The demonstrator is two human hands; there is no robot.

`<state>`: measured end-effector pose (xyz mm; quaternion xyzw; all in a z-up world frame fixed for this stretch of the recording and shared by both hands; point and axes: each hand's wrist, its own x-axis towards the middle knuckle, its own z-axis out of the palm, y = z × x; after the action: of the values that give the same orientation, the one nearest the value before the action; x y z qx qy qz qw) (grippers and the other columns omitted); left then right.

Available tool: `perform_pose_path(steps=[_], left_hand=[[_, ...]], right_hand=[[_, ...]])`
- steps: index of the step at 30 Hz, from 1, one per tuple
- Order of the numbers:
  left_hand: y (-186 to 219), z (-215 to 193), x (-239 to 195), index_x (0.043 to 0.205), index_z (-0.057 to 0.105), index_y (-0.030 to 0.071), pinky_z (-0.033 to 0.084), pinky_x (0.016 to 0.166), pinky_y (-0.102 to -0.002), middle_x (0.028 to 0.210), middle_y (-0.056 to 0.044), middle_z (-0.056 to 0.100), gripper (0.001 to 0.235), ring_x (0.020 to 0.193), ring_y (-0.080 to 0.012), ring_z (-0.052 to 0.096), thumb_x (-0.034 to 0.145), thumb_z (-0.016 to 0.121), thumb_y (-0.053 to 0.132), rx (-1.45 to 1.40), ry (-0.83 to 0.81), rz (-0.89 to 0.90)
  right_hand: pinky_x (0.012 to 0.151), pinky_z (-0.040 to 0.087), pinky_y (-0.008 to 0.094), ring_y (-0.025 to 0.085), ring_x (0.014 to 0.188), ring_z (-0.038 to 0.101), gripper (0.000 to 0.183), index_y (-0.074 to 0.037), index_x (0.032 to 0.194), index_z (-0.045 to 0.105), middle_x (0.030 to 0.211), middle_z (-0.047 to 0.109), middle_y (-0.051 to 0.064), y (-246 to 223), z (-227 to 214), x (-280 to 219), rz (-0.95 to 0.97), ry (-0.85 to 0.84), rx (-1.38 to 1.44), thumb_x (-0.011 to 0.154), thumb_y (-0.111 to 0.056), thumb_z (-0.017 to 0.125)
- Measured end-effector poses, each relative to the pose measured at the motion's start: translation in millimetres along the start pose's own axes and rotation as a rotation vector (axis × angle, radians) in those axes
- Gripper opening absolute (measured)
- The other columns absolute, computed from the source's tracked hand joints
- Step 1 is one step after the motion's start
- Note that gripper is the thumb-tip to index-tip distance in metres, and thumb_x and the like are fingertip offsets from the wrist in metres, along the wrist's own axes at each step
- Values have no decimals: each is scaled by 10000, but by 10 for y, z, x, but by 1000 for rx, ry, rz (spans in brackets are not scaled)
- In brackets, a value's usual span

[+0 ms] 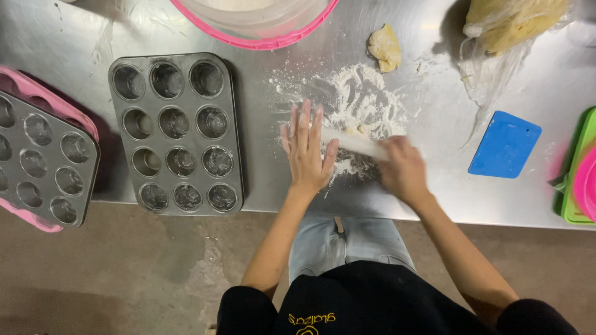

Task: The person prepares dough on a metal surface by hand, using a scraper to portion it, dusting it with flour from a bucket, and rolling it flat with a small rolling pin before placing a portion into a muffin tin.

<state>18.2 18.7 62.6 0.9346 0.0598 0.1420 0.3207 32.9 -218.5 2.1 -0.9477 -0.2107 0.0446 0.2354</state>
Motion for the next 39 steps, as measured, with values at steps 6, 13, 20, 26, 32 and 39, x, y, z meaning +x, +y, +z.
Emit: perform_pose_path(steps=[6, 13, 20, 26, 32, 39], left_hand=[[-382, 491, 417, 1632, 287, 153, -85, 1220, -616, 1716, -147, 147, 617, 1593, -335, 61, 1088, 403, 420, 417, -86, 6], [-167, 393, 6, 1610, 327, 89, 65, 1208, -643, 1678, -164, 279, 573, 1551, -389, 232, 1100, 321, 349, 365, -121, -11], [-97, 281, 390, 1656, 183, 198, 90, 1229, -636, 1721, -106, 125, 618, 1606, -308, 140, 1138, 245, 528, 598, -339, -59], [-407, 597, 555, 1658, 225, 208, 63, 1213, -711, 1728, -144, 101, 610, 1600, -375, 122, 1108, 258, 470, 381, -285, -20], [-346, 588, 419, 1678, 182, 230, -6, 1239, -684, 1740, -112, 40, 694, 1625, -313, 66, 1099, 282, 600, 441, -231, -3], [-230, 316, -254, 1626, 313, 212, 161, 1232, -651, 1639, -58, 392, 881, 1540, -308, 306, 917, 656, 608, 102, -491, 171]], right_hand=[[1099, 241, 533, 444, 1387, 374, 789, 2, 1585, 333, 1649, 238, 249, -277, 14, 1024, 105, 173, -314, 1080, -603, 384], [1177, 108, 650, 505, 1539, 149, 763, -19, 1652, 262, 1670, 178, 329, -279, -40, 713, 56, 27, -205, 1051, -484, 325], [1299, 33, 595, 419, 1606, -4, 792, -36, 1685, 79, 1706, 1, 261, -382, -135, 957, 157, 22, -231, 1101, -571, 92], [1209, 42, 645, 489, 1554, 32, 809, 0, 1673, 160, 1674, 59, 328, -106, 61, 1221, 95, 45, -299, 1091, -561, 200], [1234, 0, 596, 475, 1558, 29, 861, 46, 1661, 162, 1676, 65, 323, -177, 16, 1131, 121, 86, -388, 1089, -598, 161], [1233, 18, 603, 498, 1568, 51, 909, 108, 1620, 67, 1689, 60, 341, 13, 180, 106, 1, -5, -103, 1065, -591, 240]])
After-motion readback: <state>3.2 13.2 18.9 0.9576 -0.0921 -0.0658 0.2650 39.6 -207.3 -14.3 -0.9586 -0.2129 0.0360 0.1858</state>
